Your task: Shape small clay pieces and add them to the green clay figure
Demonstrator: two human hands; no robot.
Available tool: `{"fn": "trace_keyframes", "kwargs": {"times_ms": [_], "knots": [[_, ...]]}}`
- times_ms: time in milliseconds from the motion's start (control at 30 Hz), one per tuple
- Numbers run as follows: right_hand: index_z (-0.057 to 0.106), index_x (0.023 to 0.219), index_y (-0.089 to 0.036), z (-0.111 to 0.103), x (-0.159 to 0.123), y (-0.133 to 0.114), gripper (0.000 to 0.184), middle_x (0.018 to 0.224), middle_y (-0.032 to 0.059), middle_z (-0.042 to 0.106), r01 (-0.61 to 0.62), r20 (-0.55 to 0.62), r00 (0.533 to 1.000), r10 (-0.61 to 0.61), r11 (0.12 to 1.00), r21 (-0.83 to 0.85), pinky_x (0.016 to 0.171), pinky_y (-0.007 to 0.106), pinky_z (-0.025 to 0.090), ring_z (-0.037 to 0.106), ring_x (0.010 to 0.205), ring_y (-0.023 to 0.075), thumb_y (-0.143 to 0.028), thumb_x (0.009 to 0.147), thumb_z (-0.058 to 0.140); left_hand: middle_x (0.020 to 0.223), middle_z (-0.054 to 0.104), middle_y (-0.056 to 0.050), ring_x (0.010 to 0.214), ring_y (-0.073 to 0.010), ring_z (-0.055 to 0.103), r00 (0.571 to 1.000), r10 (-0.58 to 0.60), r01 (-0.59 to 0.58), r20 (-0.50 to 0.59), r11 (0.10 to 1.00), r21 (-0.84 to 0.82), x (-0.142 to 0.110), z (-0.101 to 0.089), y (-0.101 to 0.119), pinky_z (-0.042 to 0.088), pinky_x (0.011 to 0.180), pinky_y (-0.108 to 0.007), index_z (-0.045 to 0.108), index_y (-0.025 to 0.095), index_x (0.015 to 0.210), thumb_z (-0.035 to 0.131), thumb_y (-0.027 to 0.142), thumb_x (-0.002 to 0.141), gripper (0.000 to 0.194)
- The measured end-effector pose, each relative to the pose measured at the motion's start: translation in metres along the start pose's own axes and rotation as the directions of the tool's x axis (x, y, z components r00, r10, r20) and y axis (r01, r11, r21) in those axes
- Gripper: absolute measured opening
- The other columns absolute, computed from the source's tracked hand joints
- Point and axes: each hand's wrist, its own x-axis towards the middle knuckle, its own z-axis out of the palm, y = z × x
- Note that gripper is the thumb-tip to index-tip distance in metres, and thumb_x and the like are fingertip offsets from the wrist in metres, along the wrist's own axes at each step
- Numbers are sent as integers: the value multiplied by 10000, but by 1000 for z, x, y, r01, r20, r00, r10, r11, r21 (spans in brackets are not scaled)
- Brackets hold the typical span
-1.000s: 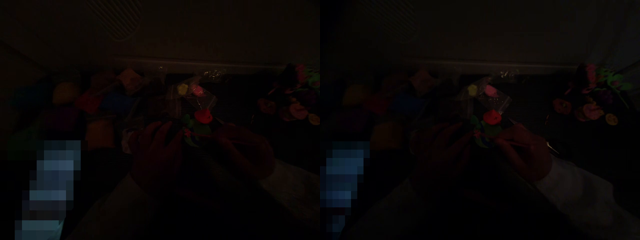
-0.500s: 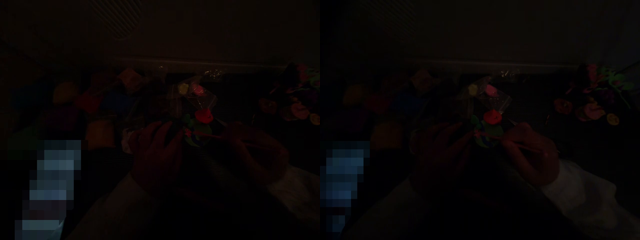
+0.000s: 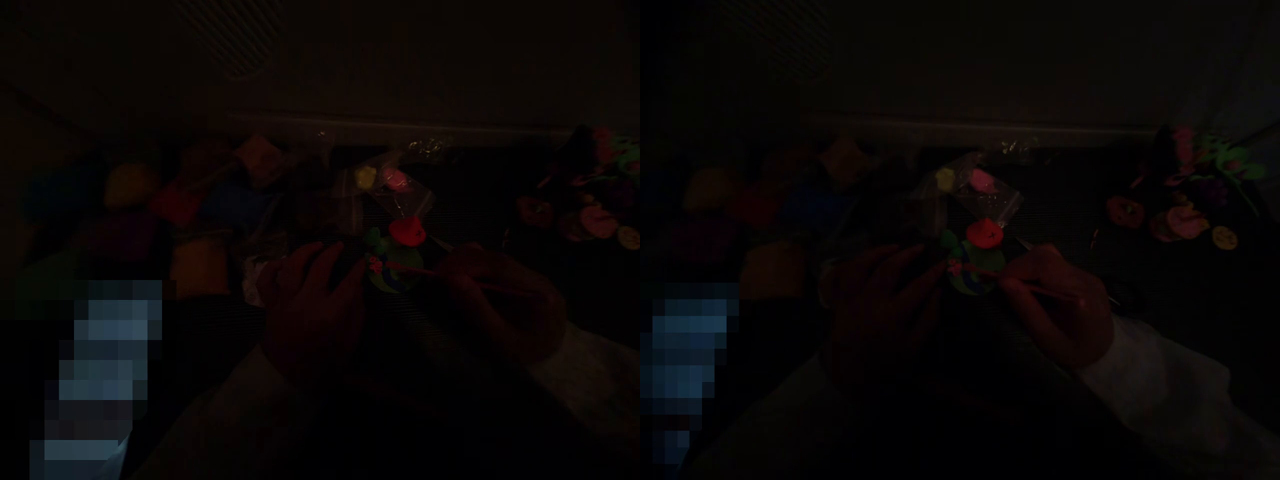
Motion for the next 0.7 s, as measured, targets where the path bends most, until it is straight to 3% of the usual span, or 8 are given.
{"fn": "trace_keyframes", "kwargs": {"times_ms": [700], "knots": [[553,874,-192,2,0,3,149,793,-2,577,-31,-1,1000,31,999,-44,575,236,446,542,695,92,-126,748,507,1149,526,-47,1074,-283,417,1000,-4,3,-26,1000,-16,0,1,1,333,855,-483,556,278,1059,519,271,736,325]]}}
